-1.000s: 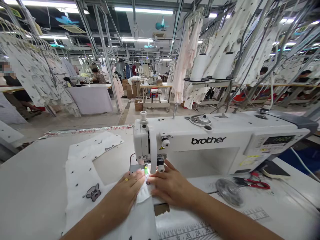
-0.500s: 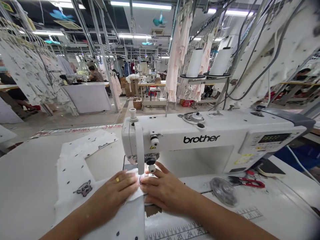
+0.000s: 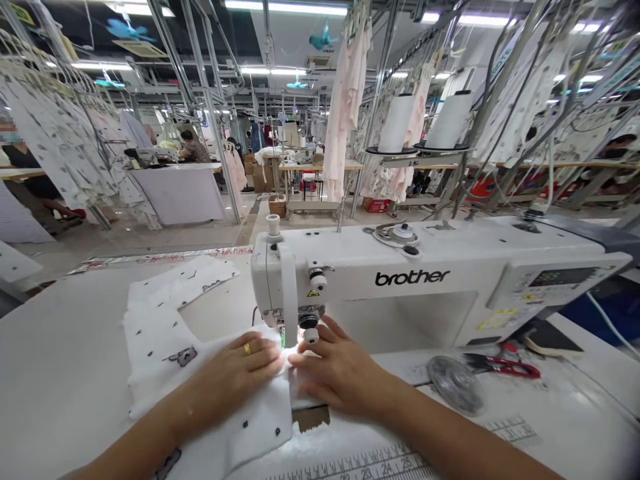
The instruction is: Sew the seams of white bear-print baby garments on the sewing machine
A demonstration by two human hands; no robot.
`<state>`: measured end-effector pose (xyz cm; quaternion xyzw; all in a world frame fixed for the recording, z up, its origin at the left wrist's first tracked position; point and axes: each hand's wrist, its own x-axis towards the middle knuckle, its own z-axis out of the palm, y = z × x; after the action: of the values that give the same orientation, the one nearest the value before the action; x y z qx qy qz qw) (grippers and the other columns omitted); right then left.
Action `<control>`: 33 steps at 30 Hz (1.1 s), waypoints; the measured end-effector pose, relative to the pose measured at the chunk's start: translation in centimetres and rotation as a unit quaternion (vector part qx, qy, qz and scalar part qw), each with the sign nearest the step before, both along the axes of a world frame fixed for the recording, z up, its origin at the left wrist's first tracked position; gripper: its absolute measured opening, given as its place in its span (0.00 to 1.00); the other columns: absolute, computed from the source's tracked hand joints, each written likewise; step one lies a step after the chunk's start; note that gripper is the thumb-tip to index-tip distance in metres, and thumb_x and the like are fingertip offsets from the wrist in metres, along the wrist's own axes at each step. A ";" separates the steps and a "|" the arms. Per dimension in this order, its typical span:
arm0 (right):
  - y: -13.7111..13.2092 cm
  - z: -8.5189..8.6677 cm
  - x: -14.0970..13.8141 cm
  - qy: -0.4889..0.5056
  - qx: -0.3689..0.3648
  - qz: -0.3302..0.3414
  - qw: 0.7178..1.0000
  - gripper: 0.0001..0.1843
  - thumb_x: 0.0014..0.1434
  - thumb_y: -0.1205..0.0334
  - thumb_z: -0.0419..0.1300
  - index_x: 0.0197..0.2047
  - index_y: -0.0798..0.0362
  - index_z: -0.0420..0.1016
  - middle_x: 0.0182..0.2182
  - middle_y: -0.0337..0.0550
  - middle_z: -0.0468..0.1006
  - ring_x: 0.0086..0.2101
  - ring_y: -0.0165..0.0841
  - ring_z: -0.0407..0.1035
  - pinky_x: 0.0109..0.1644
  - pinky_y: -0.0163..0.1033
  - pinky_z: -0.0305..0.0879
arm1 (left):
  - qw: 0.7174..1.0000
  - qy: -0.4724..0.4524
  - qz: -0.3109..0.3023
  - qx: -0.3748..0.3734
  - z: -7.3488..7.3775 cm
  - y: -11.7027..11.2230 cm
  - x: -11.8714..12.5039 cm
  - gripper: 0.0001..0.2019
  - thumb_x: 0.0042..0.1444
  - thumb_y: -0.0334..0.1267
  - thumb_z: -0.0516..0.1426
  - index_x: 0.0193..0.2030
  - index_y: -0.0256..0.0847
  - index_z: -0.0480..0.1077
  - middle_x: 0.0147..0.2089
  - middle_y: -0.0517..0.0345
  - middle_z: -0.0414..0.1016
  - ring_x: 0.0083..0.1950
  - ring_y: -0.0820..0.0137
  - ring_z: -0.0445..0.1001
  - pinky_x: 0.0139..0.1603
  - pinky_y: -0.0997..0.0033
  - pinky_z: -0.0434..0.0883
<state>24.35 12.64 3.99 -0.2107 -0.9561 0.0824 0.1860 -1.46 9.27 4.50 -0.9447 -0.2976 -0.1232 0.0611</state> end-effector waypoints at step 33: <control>1.5 -0.6 0.3 0.028 0.013 -0.036 0.999 0.12 0.68 0.53 0.55 0.51 0.46 0.73 0.44 0.42 0.72 0.51 0.36 0.62 0.68 0.52 0.42 | 0.987 -0.047 0.141 -0.063 -1.6 1.1 -0.1 0.24 0.60 0.22 0.46 0.57 0.46 0.69 0.54 0.58 0.76 0.58 0.67 0.71 0.67 0.56 0.62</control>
<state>24.69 14.18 3.37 -0.2405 -0.9433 0.0686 0.2184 -1.52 10.41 2.94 -0.8885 -0.4374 -0.1384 0.0042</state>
